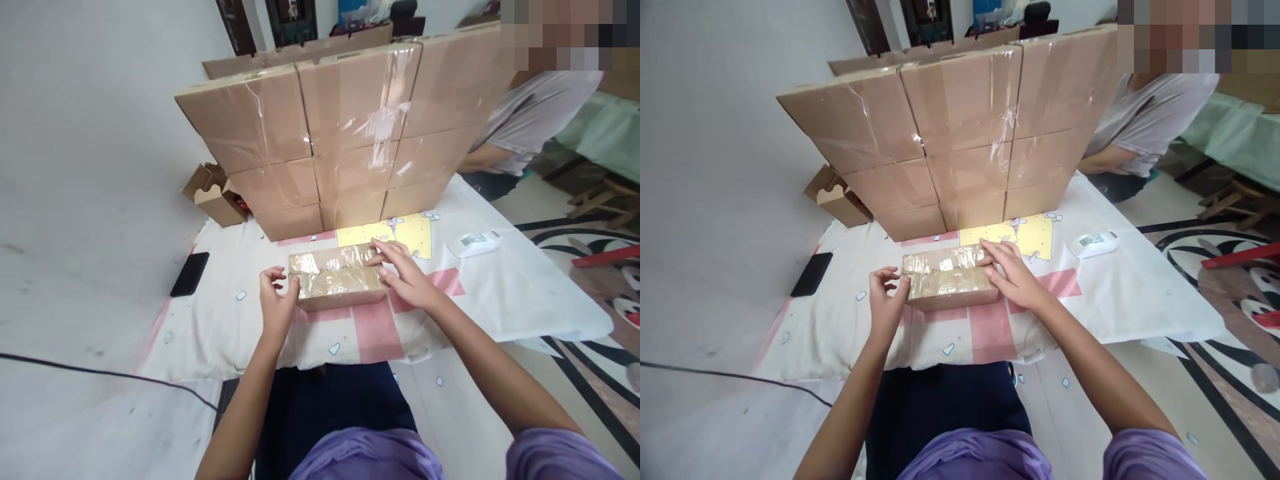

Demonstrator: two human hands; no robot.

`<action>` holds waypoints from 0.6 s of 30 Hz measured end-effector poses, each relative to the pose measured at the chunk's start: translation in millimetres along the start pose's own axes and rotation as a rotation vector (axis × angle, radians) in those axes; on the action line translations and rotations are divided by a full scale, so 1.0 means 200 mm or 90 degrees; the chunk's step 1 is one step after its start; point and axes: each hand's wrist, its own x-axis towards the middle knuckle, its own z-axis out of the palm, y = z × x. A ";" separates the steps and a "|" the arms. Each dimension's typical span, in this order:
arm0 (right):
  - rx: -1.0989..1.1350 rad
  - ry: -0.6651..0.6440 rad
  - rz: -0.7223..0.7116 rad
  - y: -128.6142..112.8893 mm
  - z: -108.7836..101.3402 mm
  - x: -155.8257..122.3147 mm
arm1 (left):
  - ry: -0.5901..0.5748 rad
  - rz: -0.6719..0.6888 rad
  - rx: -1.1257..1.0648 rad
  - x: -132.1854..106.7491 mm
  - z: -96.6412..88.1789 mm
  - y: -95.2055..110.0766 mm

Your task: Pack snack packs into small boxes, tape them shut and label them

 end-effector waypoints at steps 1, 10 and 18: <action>-0.011 0.001 0.000 0.01 0.02 -0.01 | 0.000 0.030 0.034 0.00 0.00 0.03; 0.078 0.409 0.156 0.20 0.10 -0.19 | -0.351 0.380 0.228 -0.04 0.04 0.16; 0.157 0.887 0.534 0.81 -0.48 -0.31 | -0.295 0.398 0.280 0.09 0.10 0.06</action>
